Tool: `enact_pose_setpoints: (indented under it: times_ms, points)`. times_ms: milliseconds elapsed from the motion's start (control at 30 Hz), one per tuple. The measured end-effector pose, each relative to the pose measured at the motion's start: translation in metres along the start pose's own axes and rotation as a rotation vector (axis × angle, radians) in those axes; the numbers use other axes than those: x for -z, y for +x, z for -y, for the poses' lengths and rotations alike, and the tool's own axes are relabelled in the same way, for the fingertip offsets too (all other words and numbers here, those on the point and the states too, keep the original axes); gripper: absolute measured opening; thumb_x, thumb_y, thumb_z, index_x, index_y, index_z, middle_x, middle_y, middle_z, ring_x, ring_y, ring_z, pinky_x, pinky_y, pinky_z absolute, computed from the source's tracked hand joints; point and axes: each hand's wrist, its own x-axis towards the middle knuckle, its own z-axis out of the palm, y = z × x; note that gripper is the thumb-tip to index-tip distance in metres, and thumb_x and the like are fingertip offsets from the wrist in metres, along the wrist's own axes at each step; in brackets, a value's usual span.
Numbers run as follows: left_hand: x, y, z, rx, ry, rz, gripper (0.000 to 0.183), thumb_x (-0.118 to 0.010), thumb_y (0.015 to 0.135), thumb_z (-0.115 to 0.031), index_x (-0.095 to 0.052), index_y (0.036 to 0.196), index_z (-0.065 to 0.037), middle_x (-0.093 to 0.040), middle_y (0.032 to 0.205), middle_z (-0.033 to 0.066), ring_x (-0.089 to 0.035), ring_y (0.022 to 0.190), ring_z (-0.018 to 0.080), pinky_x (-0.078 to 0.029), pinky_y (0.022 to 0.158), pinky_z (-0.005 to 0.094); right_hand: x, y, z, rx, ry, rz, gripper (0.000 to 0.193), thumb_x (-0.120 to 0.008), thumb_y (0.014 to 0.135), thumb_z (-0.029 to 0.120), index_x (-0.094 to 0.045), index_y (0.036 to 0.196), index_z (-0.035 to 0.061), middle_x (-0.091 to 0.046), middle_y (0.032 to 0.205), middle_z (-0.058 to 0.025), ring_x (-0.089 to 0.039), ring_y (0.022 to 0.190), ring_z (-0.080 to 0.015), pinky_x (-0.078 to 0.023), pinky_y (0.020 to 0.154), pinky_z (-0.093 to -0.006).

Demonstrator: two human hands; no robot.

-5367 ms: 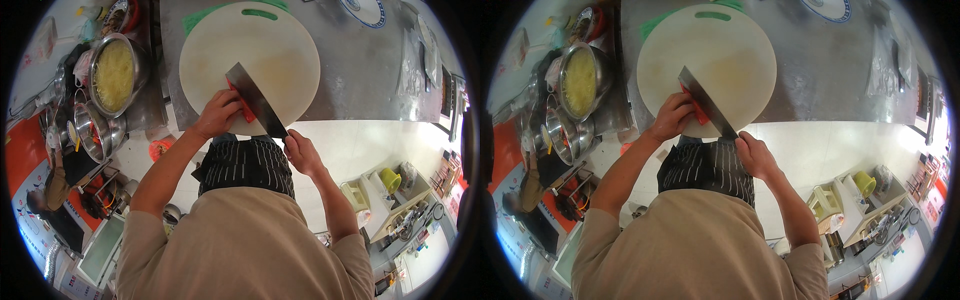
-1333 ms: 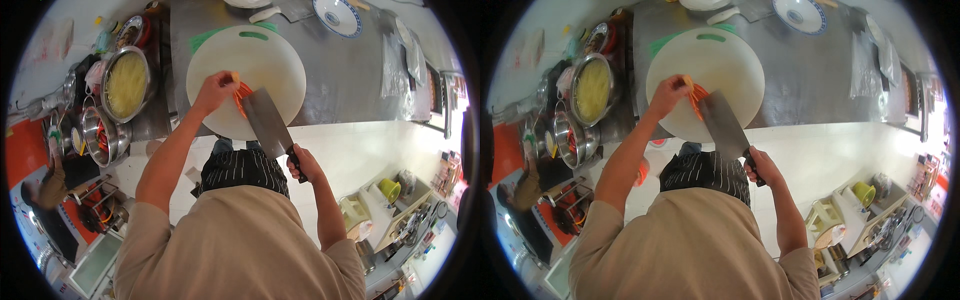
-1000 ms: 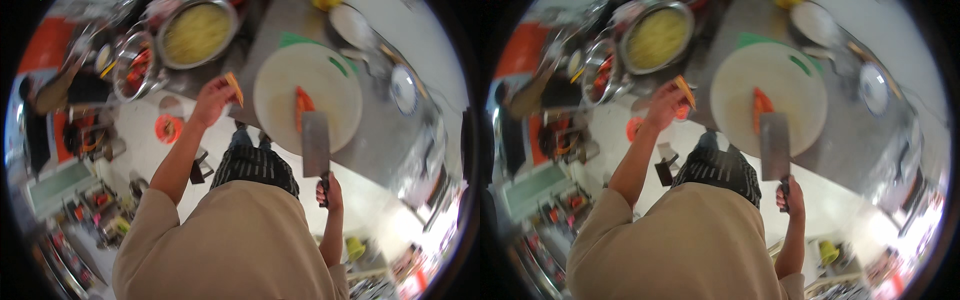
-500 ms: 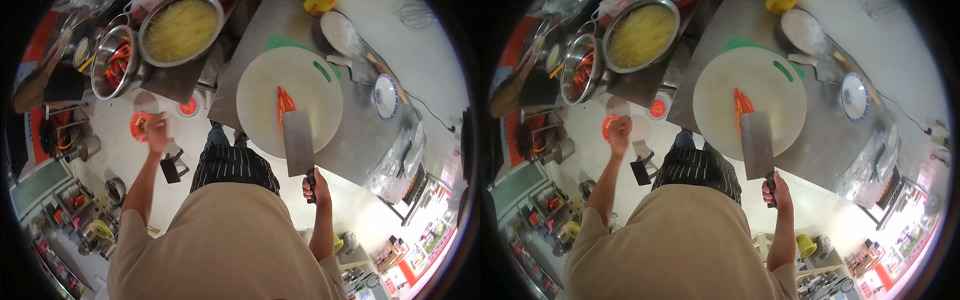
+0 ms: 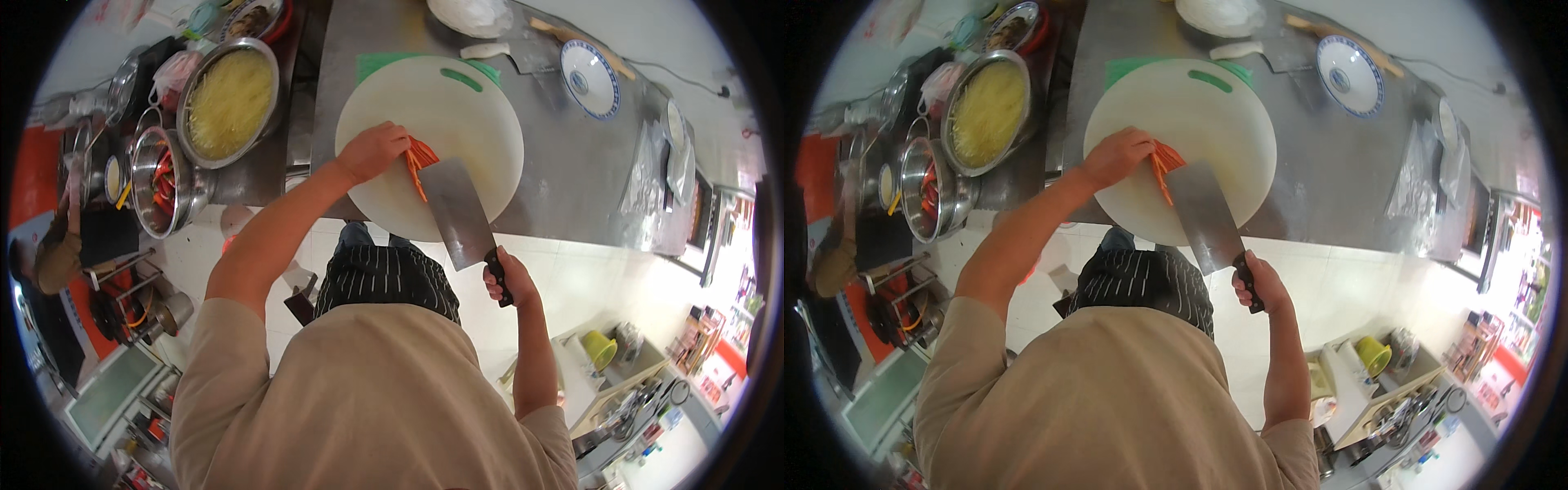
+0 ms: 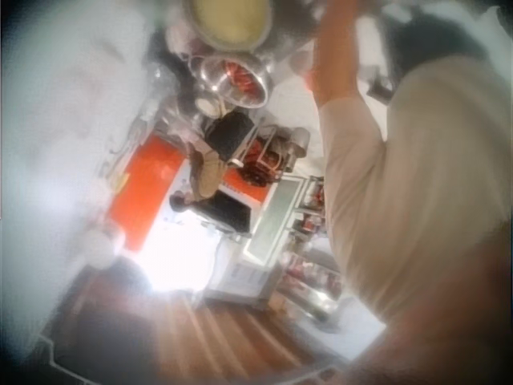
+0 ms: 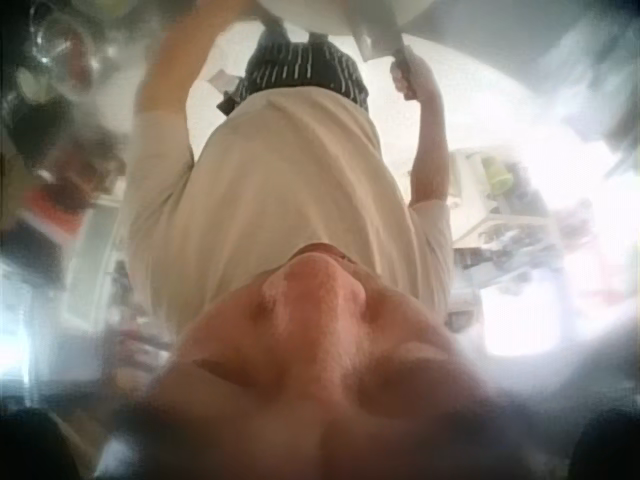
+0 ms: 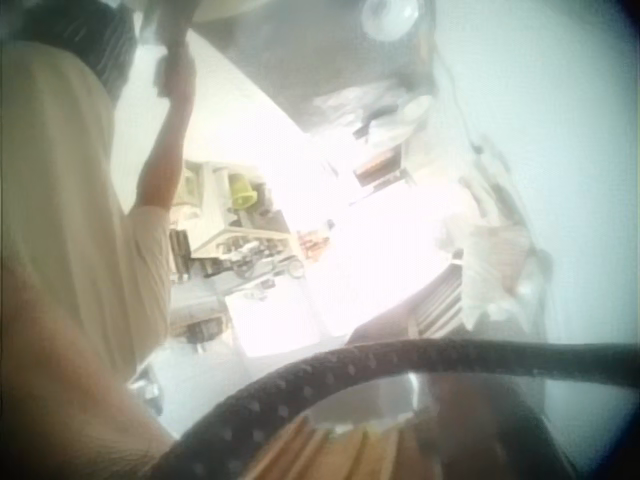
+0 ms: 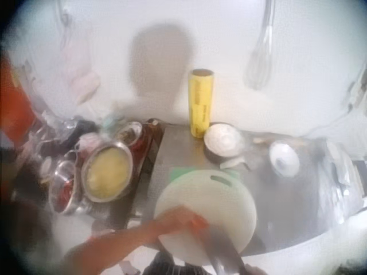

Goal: The person washes red peppers in a sink, then moves to a cutting board to slice them into thin strips using a cleaver. The sliced peppers are transferred into a bowl containing shredded vegetables.

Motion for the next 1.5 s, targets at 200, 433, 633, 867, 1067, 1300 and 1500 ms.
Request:
enact_pose_setpoints:
  times_ms: [200,433,633,867,1067,1300,1500]
  points:
    - [0.007,0.022,0.023,-0.145,0.033,0.154,0.011,-0.068,0.086,-0.009,-0.065,0.095,-0.006,-0.061,0.108,0.0074,-0.060,0.106,0.0275,-0.050,0.092,0.0384,0.004,-0.007,0.004,0.039,0.013,-0.024,0.048,-0.038,0.110,0.055,-0.048,0.096,0.0096,-0.052,0.066,-0.0037,-0.042,0.046,-0.0111,-0.036,0.041,-0.0269]
    - [0.007,0.016,0.012,-0.136,-0.040,0.143,0.017,-0.071,0.086,-0.008,-0.064,0.101,-0.006,-0.060,0.116,0.0067,-0.059,0.110,0.0278,-0.048,0.094,0.0396,0.011,-0.014,0.009,0.073,0.062,-0.017,0.049,-0.038,0.110,0.055,-0.047,0.096,0.0087,-0.050,0.065,-0.0035,-0.042,0.046,-0.0111,-0.037,0.040,-0.0267]
    - [0.008,0.024,0.014,-0.161,-0.042,0.171,0.016,-0.070,0.084,-0.004,-0.065,0.099,-0.003,-0.061,0.112,0.0087,-0.061,0.108,0.0301,-0.050,0.092,0.0397,0.006,-0.017,0.012,0.075,0.067,-0.057,0.049,-0.038,0.110,0.054,-0.047,0.094,0.0088,-0.050,0.064,-0.0035,-0.043,0.046,-0.0106,-0.037,0.041,-0.0264]
    - [0.014,0.023,-0.001,-0.286,-0.084,0.066,0.016,-0.068,0.083,0.000,-0.064,0.098,-0.002,-0.063,0.117,0.0109,-0.061,0.114,0.0313,-0.051,0.098,0.0411,0.008,-0.022,0.011,0.065,0.113,-0.070,0.048,-0.037,0.111,0.053,-0.046,0.092,0.0093,-0.049,0.064,-0.0028,-0.041,0.046,-0.0098,-0.036,0.040,-0.0262]
    - [0.028,0.034,-0.030,0.063,-0.441,0.125,0.009,-0.068,0.091,-0.002,-0.065,0.099,-0.001,-0.070,0.103,0.0131,-0.069,0.098,0.0275,-0.055,0.088,0.0357,0.016,-0.029,0.003,0.074,0.152,-0.016,0.048,-0.037,0.111,0.053,-0.045,0.091,0.0095,-0.048,0.064,-0.0024,-0.040,0.046,-0.0098,-0.034,0.040,-0.0259]
    - [0.046,0.051,-0.031,0.615,-0.949,0.493,0.015,-0.071,0.090,-0.006,-0.066,0.100,0.003,-0.073,0.087,0.0120,-0.070,0.084,0.0168,-0.056,0.075,0.0300,0.010,-0.048,-0.002,0.103,0.182,-0.036,0.047,-0.038,0.111,0.051,-0.046,0.091,0.0096,-0.048,0.064,-0.0025,-0.040,0.046,-0.0101,-0.034,0.040,-0.0260]
    - [0.007,0.044,-0.014,0.517,-0.353,0.248,0.010,-0.070,0.086,-0.005,-0.068,0.093,0.001,-0.072,0.085,0.0154,-0.072,0.081,0.0285,-0.056,0.074,0.0383,-0.009,-0.050,0.001,0.229,0.033,-0.164,0.044,-0.039,0.112,0.048,-0.047,0.092,0.0090,-0.050,0.065,-0.0024,-0.044,0.047,-0.0101,-0.037,0.040,-0.0266]
